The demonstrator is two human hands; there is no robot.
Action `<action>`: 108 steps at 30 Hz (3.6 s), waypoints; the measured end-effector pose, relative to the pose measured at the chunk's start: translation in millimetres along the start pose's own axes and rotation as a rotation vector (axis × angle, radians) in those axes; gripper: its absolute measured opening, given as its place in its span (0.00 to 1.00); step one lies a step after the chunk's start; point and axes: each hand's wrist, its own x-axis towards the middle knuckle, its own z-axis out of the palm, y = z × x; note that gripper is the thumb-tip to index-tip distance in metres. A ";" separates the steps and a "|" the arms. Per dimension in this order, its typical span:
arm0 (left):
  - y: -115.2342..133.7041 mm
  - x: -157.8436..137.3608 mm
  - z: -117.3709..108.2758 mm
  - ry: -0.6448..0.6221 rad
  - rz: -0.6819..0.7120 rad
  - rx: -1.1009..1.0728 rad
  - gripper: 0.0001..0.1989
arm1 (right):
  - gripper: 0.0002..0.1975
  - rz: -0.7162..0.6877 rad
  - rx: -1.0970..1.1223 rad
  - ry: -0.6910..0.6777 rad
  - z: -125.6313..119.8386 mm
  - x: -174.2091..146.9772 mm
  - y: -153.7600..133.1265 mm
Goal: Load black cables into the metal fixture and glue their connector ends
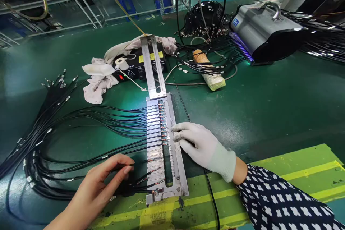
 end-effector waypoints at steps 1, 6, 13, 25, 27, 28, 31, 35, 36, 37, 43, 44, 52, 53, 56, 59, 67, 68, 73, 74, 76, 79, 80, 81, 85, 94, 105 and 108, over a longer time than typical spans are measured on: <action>-1.4 2.2 2.0 0.050 0.054 0.060 0.03 | 0.11 0.001 0.003 -0.003 -0.1 0.1 -0.2; -12.5 17.0 13.3 0.153 0.213 0.275 0.03 | 0.11 -0.009 -0.004 0.001 -0.6 1.0 -0.6; -11.8 27.8 9.3 0.092 0.291 0.279 0.05 | 0.10 -0.009 -0.005 0.028 -0.3 1.5 0.2; -18.3 27.9 11.5 -0.004 0.405 0.285 0.18 | 0.10 -0.013 0.028 0.022 -2.2 5.3 -0.8; -23.3 23.0 12.9 0.004 0.451 0.333 0.20 | 0.10 -0.016 0.036 0.024 -2.2 4.8 -0.6; -25.5 19.5 13.7 0.016 0.451 0.372 0.21 | 0.10 -0.015 0.041 0.025 -2.1 4.6 -0.3; -29.7 8.9 16.0 0.050 0.392 0.522 0.26 | 0.09 -0.014 0.056 0.024 -1.3 5.4 0.8; -26.0 8.5 16.1 0.045 0.399 0.583 0.27 | 0.10 -0.031 0.068 0.031 -0.1 8.6 1.9; -23.1 10.5 15.1 0.033 0.405 0.573 0.26 | 0.10 -0.035 0.063 0.030 0.0 8.5 1.5; -19.7 12.4 13.6 0.016 0.402 0.559 0.25 | 0.10 -0.036 0.051 0.028 -0.1 7.6 0.7; -8.3 -8.3 -2.2 -0.056 0.209 0.322 0.16 | 0.12 0.006 -0.117 -0.055 -2.2 -14.1 -7.8; -9.4 -16.4 -5.2 -0.071 0.170 0.289 0.14 | 0.12 0.014 -0.132 -0.066 -2.3 -17.3 -8.1; -18.5 -46.1 -18.6 -0.265 -0.157 0.131 0.07 | 0.11 0.076 -0.059 -0.059 -1.3 -18.2 -2.9; -18.4 -45.4 -18.9 -0.273 -0.190 0.111 0.08 | 0.11 0.077 -0.055 -0.064 -1.7 -18.1 -2.9; -16.9 -42.3 -21.0 -0.271 -0.257 0.049 0.08 | 0.12 0.084 -0.050 -0.067 -1.9 -18.6 -2.9; -14.6 -39.8 -25.1 -0.278 -0.292 -0.032 0.11 | 0.12 0.081 -0.048 -0.066 -1.0 -18.9 -1.8; -22.0 -46.3 -29.6 -0.149 -0.248 0.033 0.11 | 0.11 0.074 -0.061 -0.061 -0.8 -16.7 -2.0; -23.7 -48.5 -30.3 -0.171 -0.222 0.057 0.10 | 0.11 0.072 -0.063 -0.061 -0.9 -16.5 -2.2; -27.4 -56.6 -42.8 -0.218 -0.086 0.114 0.06 | 0.12 0.053 -0.073 -0.047 -1.2 -16.6 -2.8; -26.4 -56.8 -47.9 -0.198 -0.059 0.125 0.05 | 0.12 0.050 -0.074 -0.042 -1.2 -16.7 -2.9; -22.0 -54.9 -59.7 -0.101 -0.014 0.160 0.04 | 0.12 0.056 -0.073 -0.043 -1.4 -16.8 -3.2; -10.2 -43.8 -73.3 0.148 -0.001 0.233 0.06 | 0.11 0.075 -0.064 -0.049 -1.4 -16.7 -3.1; -5.6 -37.4 -73.4 0.236 0.000 0.246 0.06 | 0.11 0.075 -0.060 -0.052 -1.4 -16.6 -3.0; -1.0 -29.7 -69.9 0.296 0.006 0.250 0.07 | 0.11 0.071 -0.058 -0.051 -1.5 -16.4 -2.8; 11.9 6.9 -23.5 0.183 0.145 0.241 0.03 | 0.11 0.045 -0.044 -0.042 -2.5 -15.4 -2.9; 4.5 32.2 24.6 -0.026 0.244 0.237 0.05 | 0.10 0.035 0.012 -0.006 -3.2 -10.7 -4.7; 2.6 36.6 16.9 -0.195 0.272 0.138 0.15 | 0.09 0.021 0.030 0.015 -3.0 -8.2 -3.5; 0.4 35.7 17.1 -0.162 0.305 0.138 0.15 | 0.09 0.038 0.022 0.007 -2.6 -8.1 -3.1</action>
